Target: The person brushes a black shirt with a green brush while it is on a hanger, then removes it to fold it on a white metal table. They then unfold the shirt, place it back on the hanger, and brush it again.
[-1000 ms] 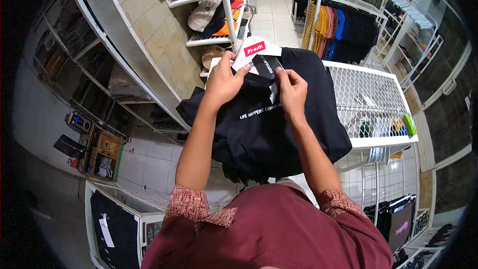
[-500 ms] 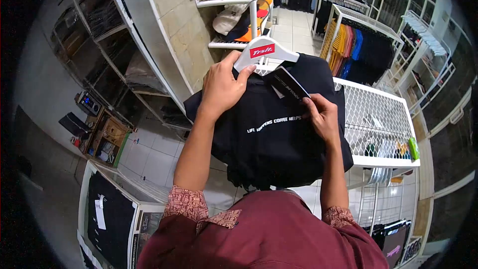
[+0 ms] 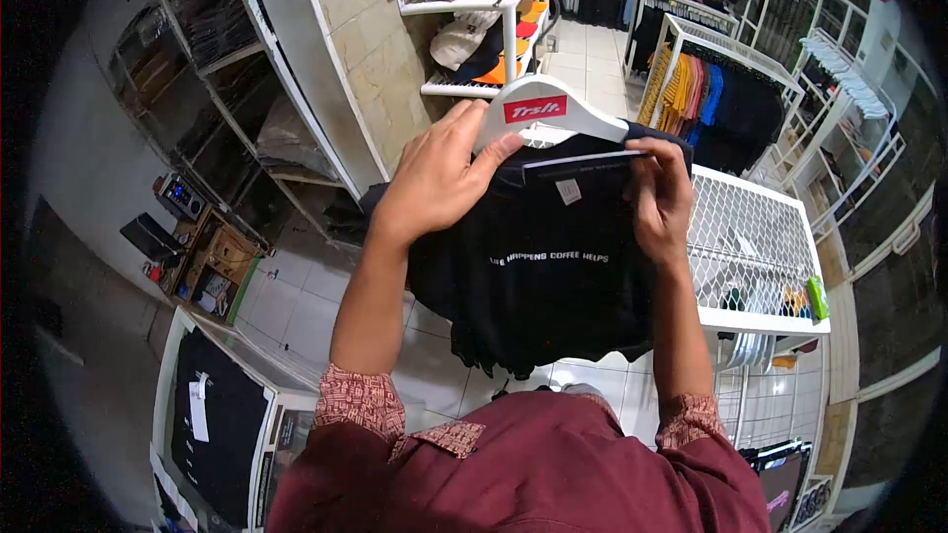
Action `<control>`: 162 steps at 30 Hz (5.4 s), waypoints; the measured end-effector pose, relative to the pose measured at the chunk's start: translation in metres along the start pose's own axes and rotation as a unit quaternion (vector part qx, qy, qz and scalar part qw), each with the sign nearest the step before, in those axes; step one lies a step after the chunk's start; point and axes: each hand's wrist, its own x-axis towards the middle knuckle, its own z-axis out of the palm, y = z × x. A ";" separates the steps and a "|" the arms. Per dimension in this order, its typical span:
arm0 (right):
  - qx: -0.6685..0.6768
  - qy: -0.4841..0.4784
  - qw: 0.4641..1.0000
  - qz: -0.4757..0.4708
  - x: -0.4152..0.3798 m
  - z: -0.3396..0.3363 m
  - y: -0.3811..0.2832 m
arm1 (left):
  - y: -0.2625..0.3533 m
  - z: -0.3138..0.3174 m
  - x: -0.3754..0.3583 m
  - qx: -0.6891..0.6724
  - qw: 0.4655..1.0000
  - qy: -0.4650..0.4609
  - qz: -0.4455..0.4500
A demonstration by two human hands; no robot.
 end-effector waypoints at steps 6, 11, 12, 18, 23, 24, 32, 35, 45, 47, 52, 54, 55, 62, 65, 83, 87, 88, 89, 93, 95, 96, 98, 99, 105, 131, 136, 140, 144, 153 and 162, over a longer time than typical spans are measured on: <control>-0.166 -0.081 0.966 -0.180 0.024 -0.004 -0.029 | 0.041 -0.005 -0.015 0.030 0.997 0.066 0.023; -0.181 -0.118 0.935 -0.280 0.023 -0.020 -0.040 | 0.098 -0.006 -0.037 0.113 0.987 0.109 -0.031; -0.198 -0.155 0.918 -0.307 0.021 -0.028 -0.046 | 0.110 -0.003 -0.042 0.117 0.986 0.117 -0.024; -0.156 -0.235 0.911 -0.301 -0.021 -0.083 -0.080 | 0.200 0.039 -0.078 0.175 0.971 0.150 -0.056; -0.202 -0.041 0.917 -0.342 -0.029 -0.181 -0.088 | 0.257 0.065 -0.112 0.120 0.977 0.162 -0.069; -0.237 -0.050 0.907 -0.346 -0.024 -0.200 -0.092 | 0.270 0.068 -0.115 0.080 0.982 0.153 -0.072; -0.208 -0.183 0.944 -0.181 -0.056 -0.334 -0.082 | 0.365 0.137 -0.079 0.012 0.992 0.093 -0.088; -0.217 -0.181 0.957 -0.067 -0.092 -0.379 -0.074 | 0.347 0.186 -0.072 -0.063 0.992 -0.008 -0.113; -0.613 -0.065 0.768 0.176 -0.160 -0.517 0.019 | 0.337 0.235 -0.084 -0.265 0.942 -0.020 -0.205; -0.605 -0.110 0.762 0.202 -0.164 -0.516 0.030 | 0.333 0.231 -0.094 -0.256 0.946 0.003 -0.198; -0.330 0.044 0.942 0.044 -0.155 -0.431 -0.026 | 0.330 0.221 -0.116 -0.219 0.935 0.085 -0.264; -0.212 -0.012 0.977 -0.028 -0.162 -0.379 -0.056 | 0.326 0.223 -0.130 -0.214 0.928 0.118 -0.280; -0.192 -0.046 0.978 -0.071 -0.169 -0.353 -0.061 | 0.329 0.219 -0.137 -0.205 0.925 0.129 -0.292; -0.205 -0.042 0.977 -0.029 -0.172 -0.264 0.003 | 0.341 0.186 -0.198 -0.186 0.881 0.226 -0.372; -0.160 -0.019 0.987 0.009 -0.171 -0.261 0.017 | 0.346 0.173 -0.230 -0.171 0.859 0.261 -0.406; 0.070 -0.178 0.973 -0.128 -0.207 -0.180 -0.064 | 0.373 0.142 -0.281 -0.051 0.829 0.367 -0.418; 0.107 -0.200 0.963 -0.144 -0.213 -0.134 -0.074 | 0.396 0.121 -0.295 -0.022 0.823 0.398 -0.405; 0.076 -0.185 0.976 -0.082 -0.212 -0.124 -0.072 | 0.400 0.114 -0.304 0.013 0.814 0.413 -0.408; 0.038 -0.184 0.982 -0.031 -0.212 -0.115 -0.062 | 0.404 0.107 -0.316 0.049 0.801 0.430 -0.413; 0.109 -0.182 0.976 -0.043 -0.222 -0.110 -0.072 | 0.413 0.104 -0.344 0.030 0.769 0.459 -0.444; 0.148 -0.220 0.954 -0.140 -0.232 -0.110 -0.102 | 0.403 0.110 -0.352 0.050 0.775 0.433 -0.457; 0.181 -0.260 0.938 -0.143 -0.239 -0.111 -0.113 | 0.399 0.116 -0.351 0.054 0.780 0.424 -0.456; 0.169 -0.277 0.929 -0.176 -0.247 -0.101 -0.110 | 0.390 0.120 -0.352 0.052 0.799 0.404 -0.443; 0.152 -0.278 0.934 -0.167 -0.250 -0.096 -0.099 | 0.388 0.119 -0.354 0.051 0.799 0.404 -0.442; 0.029 -0.216 0.976 -0.011 -0.230 -0.109 -0.043 | 0.370 0.121 -0.366 0.025 0.822 0.395 -0.409; -0.052 -0.296 0.952 0.059 -0.187 -0.180 -0.006 | 0.339 0.157 -0.321 0.387 0.913 0.011 -0.128; 0.045 -0.411 0.910 0.003 -0.186 -0.181 -0.057 | 0.339 0.161 -0.315 0.409 0.906 0.008 -0.106; -0.131 -0.346 0.926 0.076 -0.197 -0.170 0.009 | 0.338 0.160 -0.321 0.428 0.897 0.006 -0.111; 0.005 -0.381 0.924 0.021 -0.185 -0.190 -0.025 | 0.339 0.164 -0.320 0.406 0.905 -0.009 -0.125; -0.096 -0.403 0.905 0.099 -0.172 -0.192 -0.020 | 0.339 0.165 -0.315 0.401 0.908 -0.020 -0.121; -0.063 -0.523 0.849 0.040 -0.170 -0.200 0.024 | 0.342 0.150 -0.300 0.270 0.952 -0.046 -0.139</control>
